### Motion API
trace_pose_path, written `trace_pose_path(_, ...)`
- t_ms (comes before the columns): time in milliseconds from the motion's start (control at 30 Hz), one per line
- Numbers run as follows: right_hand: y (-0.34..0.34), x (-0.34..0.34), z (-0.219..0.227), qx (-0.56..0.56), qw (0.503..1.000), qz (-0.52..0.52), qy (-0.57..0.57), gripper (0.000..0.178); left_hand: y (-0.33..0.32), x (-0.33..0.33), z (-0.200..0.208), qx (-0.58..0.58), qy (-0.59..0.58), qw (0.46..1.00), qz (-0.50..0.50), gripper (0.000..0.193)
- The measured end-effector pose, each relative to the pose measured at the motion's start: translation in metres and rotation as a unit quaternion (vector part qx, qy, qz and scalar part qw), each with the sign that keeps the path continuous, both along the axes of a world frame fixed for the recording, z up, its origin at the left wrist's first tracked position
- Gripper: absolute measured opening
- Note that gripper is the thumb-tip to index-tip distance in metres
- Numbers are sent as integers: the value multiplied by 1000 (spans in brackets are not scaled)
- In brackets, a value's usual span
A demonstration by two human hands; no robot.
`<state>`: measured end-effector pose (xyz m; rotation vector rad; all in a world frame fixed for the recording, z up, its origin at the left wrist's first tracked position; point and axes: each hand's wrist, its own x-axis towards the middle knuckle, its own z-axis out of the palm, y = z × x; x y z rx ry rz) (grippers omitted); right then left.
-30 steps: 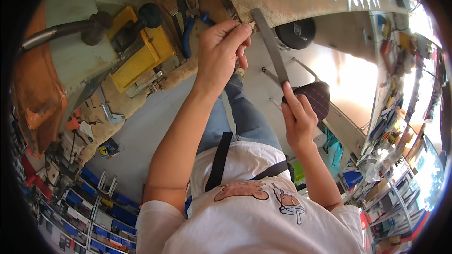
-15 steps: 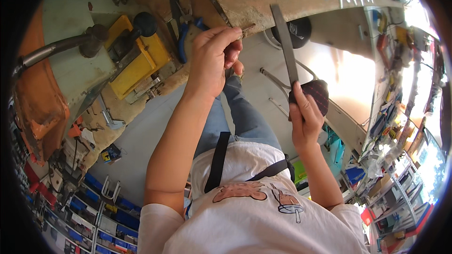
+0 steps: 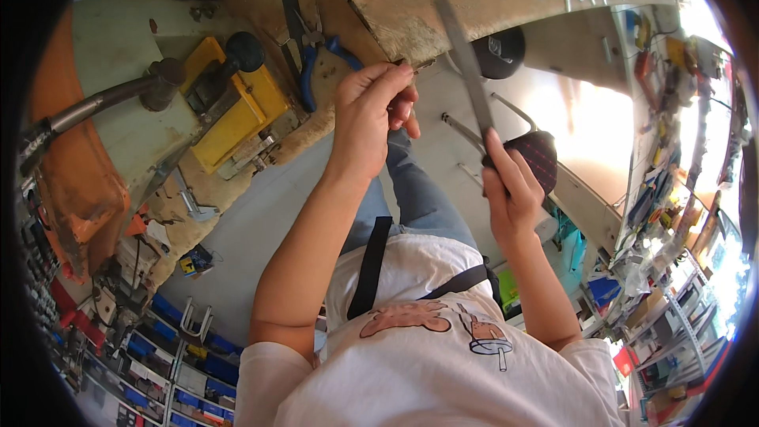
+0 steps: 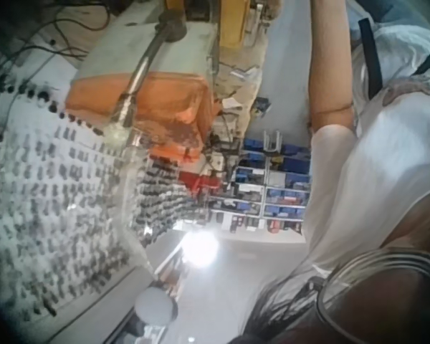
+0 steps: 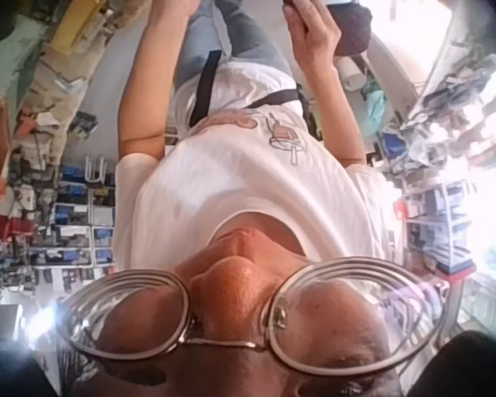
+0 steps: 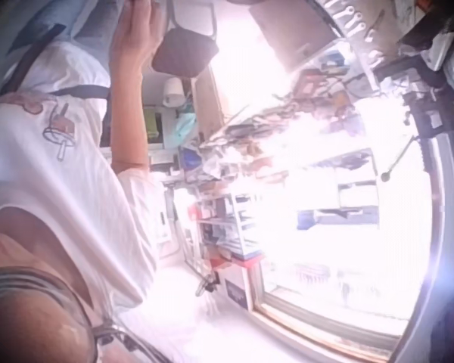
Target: The person files a metal key with a hand file, repeatedly checking its profile against a reference key. They then measure the key with a vernier caliper and place it into a key-cutting machine vise.
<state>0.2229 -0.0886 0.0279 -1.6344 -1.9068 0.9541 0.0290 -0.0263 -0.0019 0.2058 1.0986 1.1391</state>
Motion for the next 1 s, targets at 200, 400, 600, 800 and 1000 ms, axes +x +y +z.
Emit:
trace_pose_path(200, 1, -12, -12, -13, 998, -50, 19, 48, -5, 8, -3, 27, 66, 993, 92, 23)
trace_pose_path(400, 4, -13, -12, 29, 999, 28, 4, 49, -2, 14, -5, 48, 117, 988, 90, 26)
trace_pose_path(600, 16, -28, -21, 36, 999, 14, -14, 48, 6, 8, -6, 52, 76, 990, 103, 23)
trace_pose_path(800, 27, -51, -20, 54, 999, -6, -5, 47, 7, 13, -2, 35, 83, 989, 120, 26)
trace_pose_path(1000, 18, -38, -14, 49, 997, 7, -64, 48, 6, 10, -7, 39, 29, 993, 112, 28)
